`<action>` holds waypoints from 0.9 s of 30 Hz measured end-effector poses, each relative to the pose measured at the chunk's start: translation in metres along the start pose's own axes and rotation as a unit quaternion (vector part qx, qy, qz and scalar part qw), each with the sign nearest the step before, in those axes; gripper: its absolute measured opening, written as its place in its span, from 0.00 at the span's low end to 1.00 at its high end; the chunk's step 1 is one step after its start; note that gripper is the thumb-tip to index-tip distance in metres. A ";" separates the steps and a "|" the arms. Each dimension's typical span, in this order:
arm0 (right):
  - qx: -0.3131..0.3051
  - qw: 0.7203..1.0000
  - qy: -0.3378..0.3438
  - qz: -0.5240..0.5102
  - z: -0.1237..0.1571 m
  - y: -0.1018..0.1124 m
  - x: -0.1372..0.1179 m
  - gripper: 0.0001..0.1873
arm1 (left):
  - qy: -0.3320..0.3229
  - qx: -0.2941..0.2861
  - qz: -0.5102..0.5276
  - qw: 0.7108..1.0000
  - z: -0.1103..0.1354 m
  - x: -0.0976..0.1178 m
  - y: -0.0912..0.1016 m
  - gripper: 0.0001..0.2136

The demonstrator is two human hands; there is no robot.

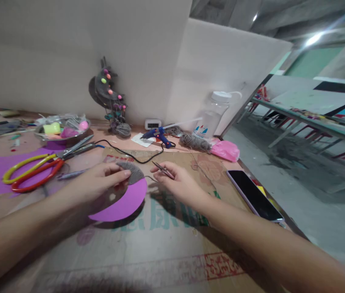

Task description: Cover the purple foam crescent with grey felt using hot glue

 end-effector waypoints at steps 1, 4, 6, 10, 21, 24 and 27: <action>-0.012 1.000 0.004 -0.019 0.000 -0.005 -0.004 0.14 | 0.014 -0.008 -0.006 1.000 0.002 0.004 0.001 0.16; -0.043 0.998 0.020 -0.050 -0.002 -0.021 -0.012 0.12 | 0.036 -0.035 -0.027 0.998 0.008 0.020 0.005 0.15; -0.040 0.998 0.026 -0.037 -0.005 -0.026 -0.017 0.10 | 0.023 -0.049 -0.066 0.996 0.011 0.034 0.008 0.15; 0.039 0.993 0.090 0.071 -0.007 -0.016 -0.035 0.08 | -0.036 -0.055 -0.105 0.992 0.017 0.057 0.019 0.14; 0.116 0.716 0.403 0.558 0.027 -0.048 -0.071 0.09 | 0.031 0.006 0.104 0.994 -0.004 0.007 0.014 0.15; 0.098 0.698 0.400 0.586 0.031 -0.054 -0.064 0.07 | 0.064 0.034 0.079 0.994 -0.008 -0.005 0.015 0.13; 0.097 0.673 0.412 0.606 0.038 -0.055 -0.062 0.08 | 0.100 0.022 0.081 0.991 -0.007 -0.021 0.011 0.14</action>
Point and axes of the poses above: each hand's wrist, its own z-axis away from the middle knuckle, its own y-axis out of the back of the hand, x = y × z, the point moved 8 cm from there along -z, towards the middle knuckle, and after that the axes turned 15 degrees about z, right-handed, at the moved point
